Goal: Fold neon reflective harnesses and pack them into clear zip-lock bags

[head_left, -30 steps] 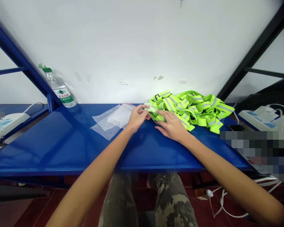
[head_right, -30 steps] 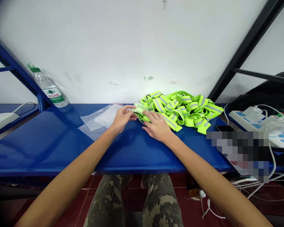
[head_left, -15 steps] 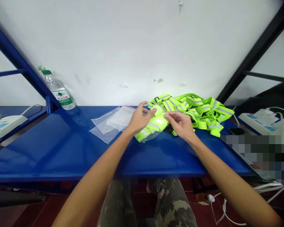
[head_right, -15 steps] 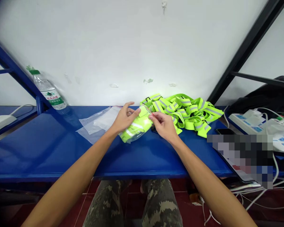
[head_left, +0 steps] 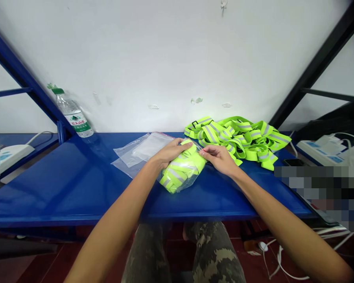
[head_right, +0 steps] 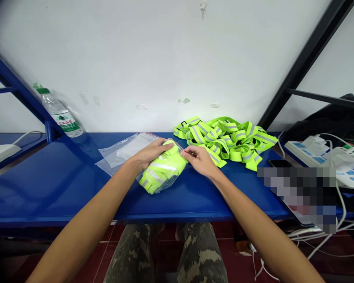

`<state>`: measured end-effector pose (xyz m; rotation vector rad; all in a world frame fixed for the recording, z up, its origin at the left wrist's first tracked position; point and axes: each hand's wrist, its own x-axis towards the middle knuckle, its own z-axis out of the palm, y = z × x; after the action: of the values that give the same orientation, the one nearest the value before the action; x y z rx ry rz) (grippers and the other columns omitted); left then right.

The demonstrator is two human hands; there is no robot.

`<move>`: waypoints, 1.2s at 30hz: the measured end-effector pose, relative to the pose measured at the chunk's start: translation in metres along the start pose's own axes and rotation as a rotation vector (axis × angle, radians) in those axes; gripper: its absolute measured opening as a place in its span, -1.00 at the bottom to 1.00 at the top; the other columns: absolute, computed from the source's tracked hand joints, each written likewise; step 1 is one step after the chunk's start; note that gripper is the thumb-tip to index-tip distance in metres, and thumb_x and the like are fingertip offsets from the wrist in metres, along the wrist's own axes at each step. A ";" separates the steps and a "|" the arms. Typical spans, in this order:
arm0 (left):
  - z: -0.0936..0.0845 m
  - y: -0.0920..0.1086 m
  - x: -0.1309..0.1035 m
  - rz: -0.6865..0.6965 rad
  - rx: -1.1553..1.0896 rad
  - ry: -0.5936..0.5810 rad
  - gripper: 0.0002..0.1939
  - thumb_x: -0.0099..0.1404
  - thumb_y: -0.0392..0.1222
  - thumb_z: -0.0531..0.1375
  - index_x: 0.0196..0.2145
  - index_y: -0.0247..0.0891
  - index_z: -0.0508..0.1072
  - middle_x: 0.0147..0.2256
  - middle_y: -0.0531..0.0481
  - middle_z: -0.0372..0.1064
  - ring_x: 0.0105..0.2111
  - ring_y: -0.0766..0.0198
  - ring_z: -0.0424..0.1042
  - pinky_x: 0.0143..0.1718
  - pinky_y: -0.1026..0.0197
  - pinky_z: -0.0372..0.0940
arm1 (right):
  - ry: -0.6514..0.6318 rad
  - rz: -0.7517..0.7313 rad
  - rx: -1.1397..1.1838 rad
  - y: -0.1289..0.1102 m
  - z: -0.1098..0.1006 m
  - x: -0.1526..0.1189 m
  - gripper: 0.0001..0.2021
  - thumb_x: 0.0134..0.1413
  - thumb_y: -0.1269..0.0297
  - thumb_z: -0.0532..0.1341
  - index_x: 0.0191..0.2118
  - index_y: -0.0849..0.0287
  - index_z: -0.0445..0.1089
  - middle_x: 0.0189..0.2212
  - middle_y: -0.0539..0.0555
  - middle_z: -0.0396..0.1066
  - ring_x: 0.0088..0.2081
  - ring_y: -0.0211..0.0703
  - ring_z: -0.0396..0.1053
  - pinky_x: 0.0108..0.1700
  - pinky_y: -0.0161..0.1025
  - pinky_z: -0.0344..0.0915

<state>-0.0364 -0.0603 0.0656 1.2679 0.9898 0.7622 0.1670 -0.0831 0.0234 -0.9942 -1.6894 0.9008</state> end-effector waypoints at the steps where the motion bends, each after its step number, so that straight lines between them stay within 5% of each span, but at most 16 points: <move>1: 0.000 0.000 0.000 0.007 0.001 0.012 -0.62 0.16 -0.06 0.35 -0.16 -0.27 0.35 -0.37 0.00 0.43 -0.46 0.32 0.42 -0.42 0.25 0.33 | -0.022 0.000 -0.017 -0.001 0.000 0.000 -0.66 0.06 -0.04 0.28 -0.43 0.19 0.43 -0.49 0.01 0.37 -0.44 -0.24 0.26 -0.37 -0.25 0.21; 6: 0.000 0.002 0.000 0.069 -0.024 -0.035 -0.69 0.10 -0.22 0.33 -0.19 -0.25 0.40 -0.40 0.03 0.43 -0.49 0.32 0.42 -0.44 0.27 0.31 | -0.119 -0.066 -0.080 -0.009 -0.001 0.000 -0.63 0.12 -0.04 0.24 -0.49 0.19 0.42 -0.36 0.07 0.37 -0.36 -0.21 0.26 -0.33 -0.23 0.18; 10: 0.002 0.005 -0.002 0.148 0.014 -0.014 -0.76 0.15 -0.14 0.30 -0.25 -0.27 0.42 -0.42 0.05 0.42 -0.48 0.35 0.39 -0.41 0.30 0.29 | -0.113 -0.082 -0.029 -0.012 -0.003 0.000 -0.65 0.13 0.00 0.24 -0.49 0.18 0.44 -0.31 0.08 0.37 -0.30 -0.19 0.29 -0.26 -0.21 0.22; 19: 0.012 -0.006 0.009 0.431 0.359 0.199 -0.87 0.19 -0.23 0.14 -0.31 -0.30 0.43 -0.37 0.06 0.37 -0.43 0.38 0.27 -0.37 0.32 0.17 | 0.006 0.054 0.107 -0.009 0.008 0.000 -0.63 0.03 0.01 0.33 -0.12 0.17 0.51 -0.21 0.11 0.53 -0.24 -0.12 0.43 -0.18 -0.17 0.36; 27: 0.015 -0.007 0.009 0.364 0.158 0.192 -0.75 0.24 -0.06 0.15 -0.25 -0.27 0.50 -0.30 0.00 0.45 -0.31 0.28 0.38 -0.28 0.28 0.23 | 0.087 0.008 0.065 -0.008 0.005 0.000 -0.59 -0.04 0.00 0.37 -0.13 0.17 0.53 -0.21 0.13 0.55 -0.22 -0.08 0.47 -0.19 -0.15 0.41; 32: 0.008 -0.011 0.009 0.194 0.016 0.178 -0.66 0.17 0.06 0.25 -0.44 -0.33 0.51 -0.51 -0.01 0.42 -0.51 0.31 0.34 -0.45 0.27 0.20 | -0.013 -0.023 0.043 -0.003 0.007 -0.002 -0.67 0.01 -0.03 0.33 -0.30 0.17 0.57 -0.29 0.11 0.51 -0.29 -0.12 0.42 -0.24 -0.17 0.38; 36: 0.007 -0.015 0.008 0.120 -0.011 0.238 -0.70 0.11 0.01 0.32 -0.50 -0.33 0.50 -0.57 0.02 0.38 -0.57 0.34 0.29 -0.52 0.28 0.15 | -0.059 0.013 0.059 -0.005 0.008 -0.003 -0.62 0.05 -0.03 0.30 -0.16 0.16 0.56 -0.22 0.12 0.51 -0.22 -0.09 0.42 -0.17 -0.15 0.37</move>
<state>-0.0275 -0.0580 0.0499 1.2551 1.1054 1.0283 0.1588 -0.0885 0.0244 -0.9486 -1.6973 0.9916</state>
